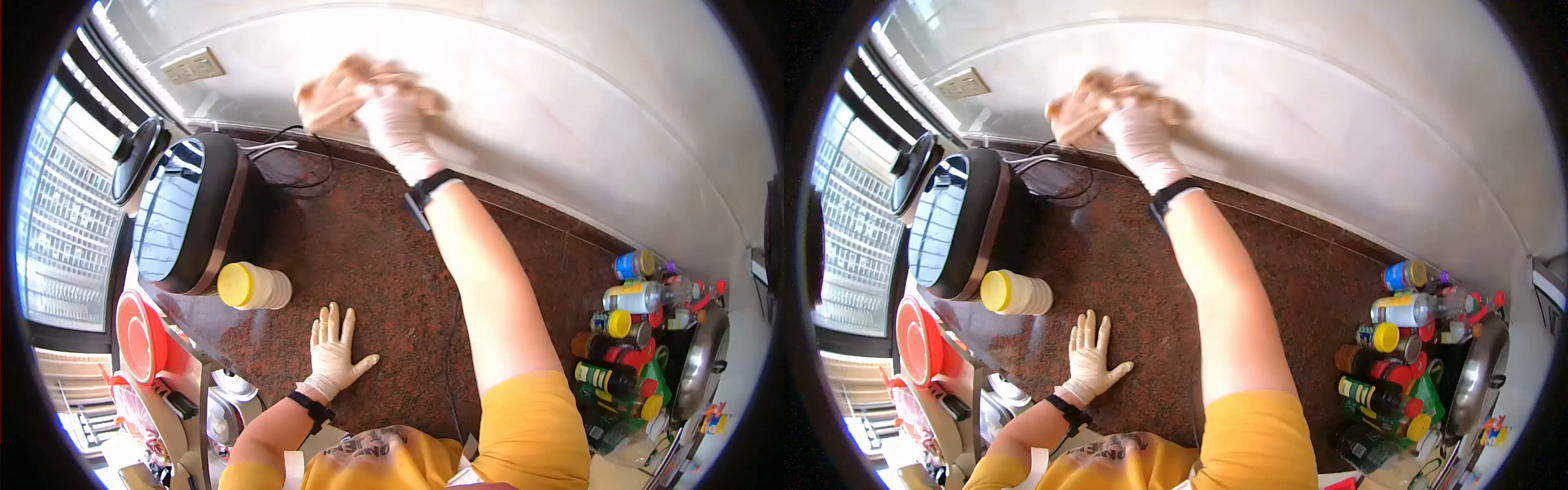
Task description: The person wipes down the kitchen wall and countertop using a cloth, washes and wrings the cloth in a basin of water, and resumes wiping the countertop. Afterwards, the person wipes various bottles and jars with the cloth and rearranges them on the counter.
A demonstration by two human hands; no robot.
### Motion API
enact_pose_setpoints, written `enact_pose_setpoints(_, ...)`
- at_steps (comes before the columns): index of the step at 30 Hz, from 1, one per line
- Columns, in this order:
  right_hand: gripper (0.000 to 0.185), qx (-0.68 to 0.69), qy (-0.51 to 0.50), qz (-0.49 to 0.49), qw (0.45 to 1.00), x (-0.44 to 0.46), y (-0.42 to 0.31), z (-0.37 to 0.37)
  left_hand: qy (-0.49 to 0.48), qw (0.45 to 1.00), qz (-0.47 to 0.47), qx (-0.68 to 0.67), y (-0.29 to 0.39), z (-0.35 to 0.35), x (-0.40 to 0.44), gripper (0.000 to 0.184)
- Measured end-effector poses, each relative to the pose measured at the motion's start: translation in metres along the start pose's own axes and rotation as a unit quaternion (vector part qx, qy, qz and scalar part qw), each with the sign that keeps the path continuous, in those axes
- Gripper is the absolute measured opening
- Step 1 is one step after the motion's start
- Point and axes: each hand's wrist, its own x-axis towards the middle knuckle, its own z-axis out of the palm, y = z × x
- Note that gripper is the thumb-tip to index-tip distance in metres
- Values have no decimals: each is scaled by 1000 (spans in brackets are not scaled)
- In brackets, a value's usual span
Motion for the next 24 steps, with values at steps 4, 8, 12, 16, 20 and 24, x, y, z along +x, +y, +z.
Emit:
enact_pose_setpoints(4,25,40,-169,-46,984,-68,35,0,4,1000,-3,6,1,3,1,111)
enact_pose_setpoints(8,9,213,-38,170,961,-148,124,-70,1,1000,-5,27,4,4,2,112)
enact_pose_setpoints(12,14,506,443,254,695,-214,249,-188,-28,998,-25,59,10,5,4,113)
enact_pose_setpoints(16,17,154,494,370,772,-298,326,-221,-26,997,-27,63,12,7,4,113)
enact_pose_setpoints(20,21,-16,429,456,780,-346,333,-188,-15,999,-20,43,11,6,3,112)
enact_pose_setpoints(24,25,-71,408,434,800,-348,308,-141,10,1000,-5,15,2,8,2,111)
